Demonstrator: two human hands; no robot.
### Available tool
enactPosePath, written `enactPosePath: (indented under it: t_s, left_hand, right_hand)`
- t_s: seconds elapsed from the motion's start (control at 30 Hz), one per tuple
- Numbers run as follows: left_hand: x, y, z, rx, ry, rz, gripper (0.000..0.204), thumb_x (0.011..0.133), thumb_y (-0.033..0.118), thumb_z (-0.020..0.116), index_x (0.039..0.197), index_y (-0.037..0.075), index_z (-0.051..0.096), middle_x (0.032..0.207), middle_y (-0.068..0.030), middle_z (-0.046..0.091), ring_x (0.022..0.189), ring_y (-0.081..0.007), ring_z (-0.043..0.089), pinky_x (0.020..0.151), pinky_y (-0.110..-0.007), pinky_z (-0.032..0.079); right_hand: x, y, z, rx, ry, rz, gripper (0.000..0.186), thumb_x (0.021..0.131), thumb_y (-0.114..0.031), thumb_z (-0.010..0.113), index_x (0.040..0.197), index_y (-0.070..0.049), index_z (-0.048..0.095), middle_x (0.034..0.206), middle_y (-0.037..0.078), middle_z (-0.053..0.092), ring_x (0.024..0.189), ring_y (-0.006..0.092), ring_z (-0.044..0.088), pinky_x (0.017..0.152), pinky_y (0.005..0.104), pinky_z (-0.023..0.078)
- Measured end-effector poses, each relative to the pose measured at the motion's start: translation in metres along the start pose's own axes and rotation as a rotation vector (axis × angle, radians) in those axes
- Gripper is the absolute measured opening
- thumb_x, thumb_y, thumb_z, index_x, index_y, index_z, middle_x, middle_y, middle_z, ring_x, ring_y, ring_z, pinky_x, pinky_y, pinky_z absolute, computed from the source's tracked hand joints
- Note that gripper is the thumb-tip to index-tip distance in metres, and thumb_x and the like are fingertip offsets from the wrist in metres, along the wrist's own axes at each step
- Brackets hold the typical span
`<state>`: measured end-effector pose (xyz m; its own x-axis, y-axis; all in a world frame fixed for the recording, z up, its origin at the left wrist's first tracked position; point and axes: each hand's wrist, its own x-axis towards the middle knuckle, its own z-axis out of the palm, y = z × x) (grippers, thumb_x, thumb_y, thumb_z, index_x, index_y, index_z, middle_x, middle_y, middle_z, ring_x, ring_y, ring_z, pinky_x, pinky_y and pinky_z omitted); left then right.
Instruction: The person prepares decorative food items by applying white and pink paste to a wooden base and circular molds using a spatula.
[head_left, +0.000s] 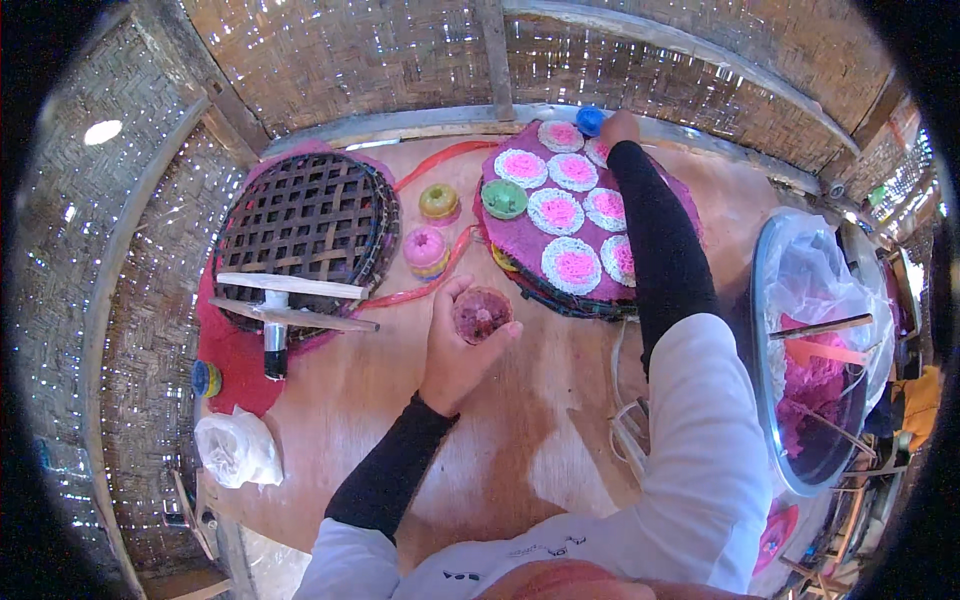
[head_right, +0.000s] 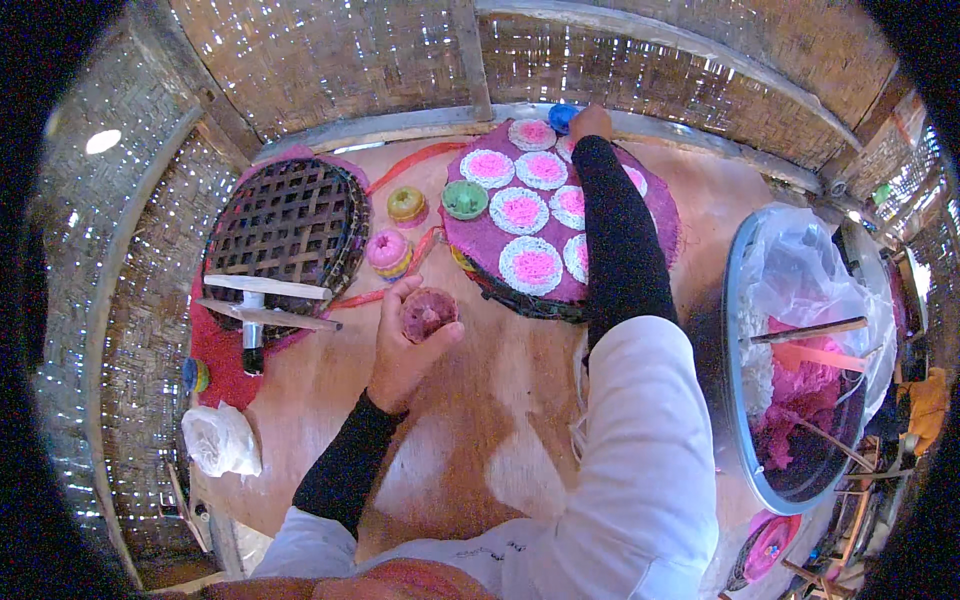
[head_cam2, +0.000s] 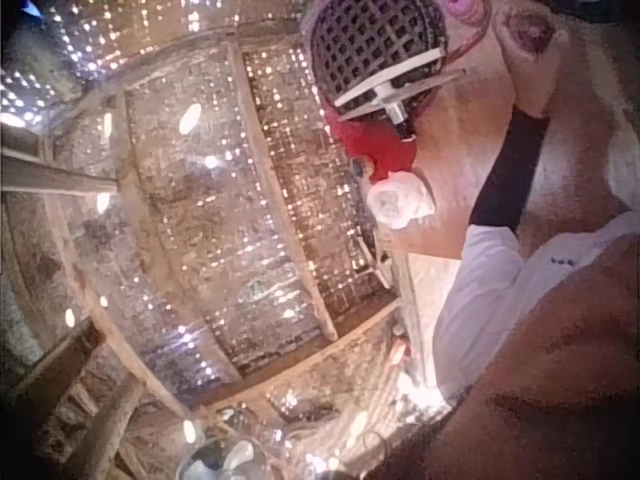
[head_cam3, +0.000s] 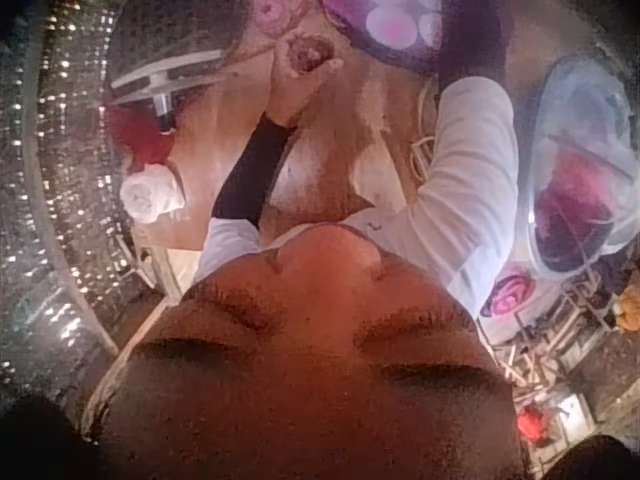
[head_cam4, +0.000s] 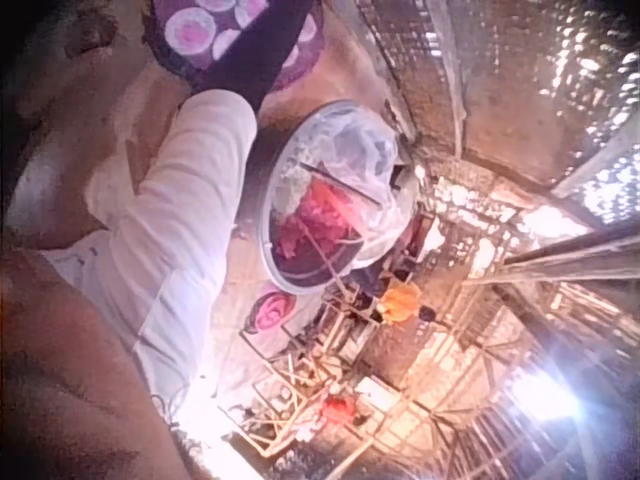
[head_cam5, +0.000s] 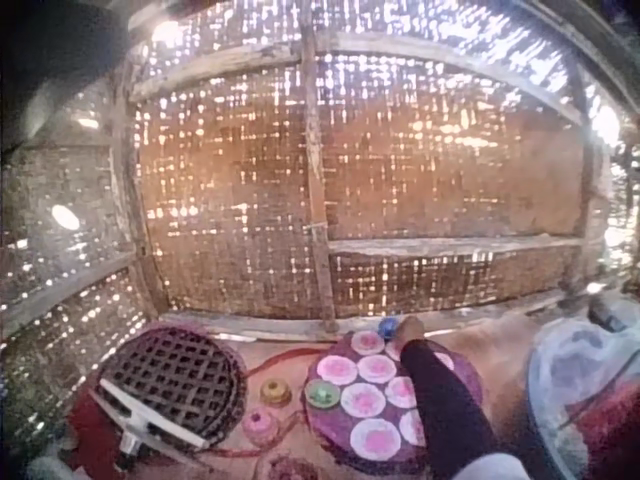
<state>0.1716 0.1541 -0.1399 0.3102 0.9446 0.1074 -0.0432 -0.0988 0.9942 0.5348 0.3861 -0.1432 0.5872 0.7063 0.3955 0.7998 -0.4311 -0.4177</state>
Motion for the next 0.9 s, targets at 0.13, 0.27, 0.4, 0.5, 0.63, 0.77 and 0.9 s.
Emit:
enactPosePath:
  t_s: [0.13,0.27,0.4,0.5,0.63,0.77,0.9]
  left_hand:
    - [-0.001,0.023,0.014,-0.084,-0.014,0.009,0.074,0.064,0.013,0.075,0.119,-0.003,0.028,0.106,-0.0096,0.043,0.095,-0.0151,0.048,0.082,-0.028,0.042]
    - [0.004,0.022,0.014,-0.001,0.051,0.149,0.073,0.064,0.012,0.074,0.12,0.0,0.029,0.107,-0.009,0.043,0.098,-0.0152,0.047,0.084,-0.029,0.042]
    - [0.002,0.043,0.03,-0.317,-0.089,0.146,0.083,0.064,0.008,0.074,0.125,0.004,0.018,0.11,-0.0115,0.042,0.096,-0.0167,0.049,0.08,-0.029,0.044]
    - [-0.002,0.038,0.036,-0.271,-0.057,0.197,0.088,0.064,0.007,0.073,0.127,0.006,0.012,0.113,-0.0129,0.041,0.096,-0.0177,0.049,0.078,-0.029,0.045]
    - [-0.001,0.023,0.026,-0.016,-0.041,0.442,0.093,0.064,0.017,0.076,0.129,0.006,0.01,0.115,-0.0134,0.039,0.093,-0.0188,0.048,0.079,-0.03,0.043]
    - [0.003,0.027,0.017,0.43,0.059,0.622,0.084,0.065,0.03,0.074,0.127,0.005,0.022,0.116,-0.0108,0.039,0.093,-0.0189,0.043,0.083,-0.033,0.037]
    - [0.0,0.035,0.01,0.263,-0.005,0.315,0.076,0.066,0.026,0.073,0.122,-0.002,0.03,0.118,-0.0152,0.037,0.104,-0.0254,0.041,0.088,-0.035,0.035]
  right_hand:
    - [-0.014,-0.005,-0.037,-0.022,0.184,-0.262,0.022,0.074,-0.021,0.053,0.076,-0.002,0.063,0.082,0.018,0.062,0.075,0.0345,0.06,0.067,0.0407,0.048]
    - [-0.098,-0.091,-0.115,0.419,-0.565,-0.625,0.028,0.08,-0.025,0.055,0.091,0.0,0.062,0.077,0.011,0.063,0.067,0.019,0.059,0.064,0.032,0.047]
    - [-0.185,-0.123,-0.197,0.353,-1.244,-0.865,0.028,0.081,-0.025,0.054,0.097,-0.002,0.058,0.085,0.011,0.061,0.075,0.0173,0.057,0.068,0.0301,0.045]
    - [-0.218,-0.117,-0.198,0.206,-0.938,-0.894,0.021,0.077,-0.019,0.056,0.09,-0.002,0.058,0.082,0.014,0.06,0.074,0.0248,0.058,0.066,0.0329,0.045]
    - [-0.234,-0.1,-0.188,0.278,-0.71,-0.827,0.017,0.068,-0.011,0.058,0.083,-0.003,0.06,0.077,0.015,0.06,0.073,0.0297,0.057,0.065,0.0357,0.045]
    - [-0.162,-0.038,-0.191,0.303,-0.42,-0.366,0.021,0.066,-0.005,0.057,0.086,-0.002,0.064,0.075,0.017,0.063,0.065,0.0224,0.062,0.06,0.0321,0.048]
    - [-0.097,0.063,-0.173,-0.152,-0.128,-0.056,0.019,0.073,-0.016,0.056,0.083,-0.002,0.065,0.079,0.016,0.063,0.074,0.0264,0.063,0.061,0.0362,0.05]
